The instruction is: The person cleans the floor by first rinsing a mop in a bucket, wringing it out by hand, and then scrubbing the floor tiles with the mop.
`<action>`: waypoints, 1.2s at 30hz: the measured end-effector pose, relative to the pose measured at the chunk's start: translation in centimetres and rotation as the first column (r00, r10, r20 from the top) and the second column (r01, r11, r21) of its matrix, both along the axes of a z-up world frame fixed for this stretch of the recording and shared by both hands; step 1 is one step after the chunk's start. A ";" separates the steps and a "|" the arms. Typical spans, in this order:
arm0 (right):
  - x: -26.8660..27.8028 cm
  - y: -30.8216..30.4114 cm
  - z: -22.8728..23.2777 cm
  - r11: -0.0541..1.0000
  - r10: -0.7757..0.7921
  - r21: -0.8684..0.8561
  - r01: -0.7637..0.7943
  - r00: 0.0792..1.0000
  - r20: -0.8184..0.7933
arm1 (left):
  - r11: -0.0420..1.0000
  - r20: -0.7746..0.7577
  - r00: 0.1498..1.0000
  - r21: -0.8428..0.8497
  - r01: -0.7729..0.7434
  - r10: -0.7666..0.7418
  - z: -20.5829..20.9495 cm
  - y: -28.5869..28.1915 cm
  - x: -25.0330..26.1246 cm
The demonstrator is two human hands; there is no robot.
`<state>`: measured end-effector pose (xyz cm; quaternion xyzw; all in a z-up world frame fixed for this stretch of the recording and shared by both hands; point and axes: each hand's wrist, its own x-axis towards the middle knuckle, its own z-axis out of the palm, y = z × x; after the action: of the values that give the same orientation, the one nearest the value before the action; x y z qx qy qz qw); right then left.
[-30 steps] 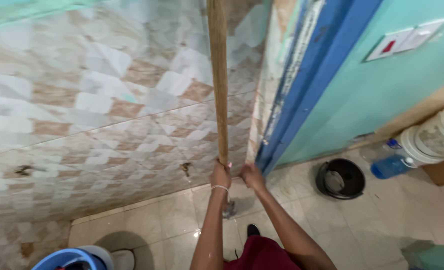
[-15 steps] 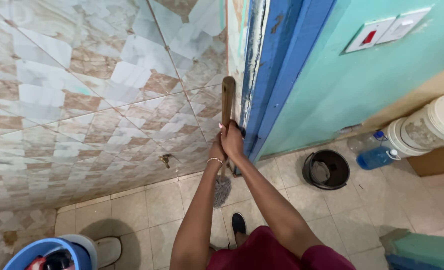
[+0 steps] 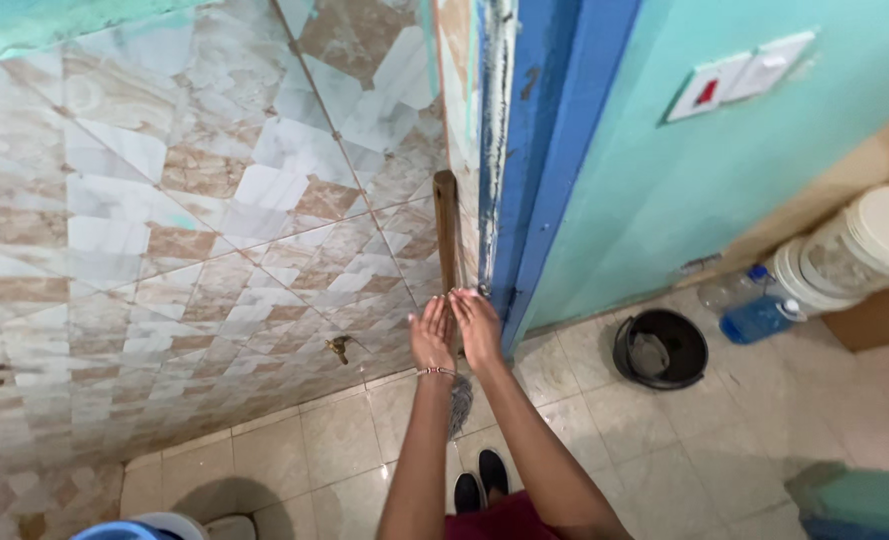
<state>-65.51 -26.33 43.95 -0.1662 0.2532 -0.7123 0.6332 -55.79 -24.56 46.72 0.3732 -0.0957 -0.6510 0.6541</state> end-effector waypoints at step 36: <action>-56.1 15.9 -18.0 0.816 -0.543 0.497 0.294 0.684 0.488 | 0.840 -0.541 0.791 0.256 0.479 -0.286 -22.7 4.2 -46.9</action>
<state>-121.57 -10.44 25.90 0.2618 0.1996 -0.7913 0.5153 -102.73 -20.34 24.05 0.2908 0.1231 -0.8494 0.4229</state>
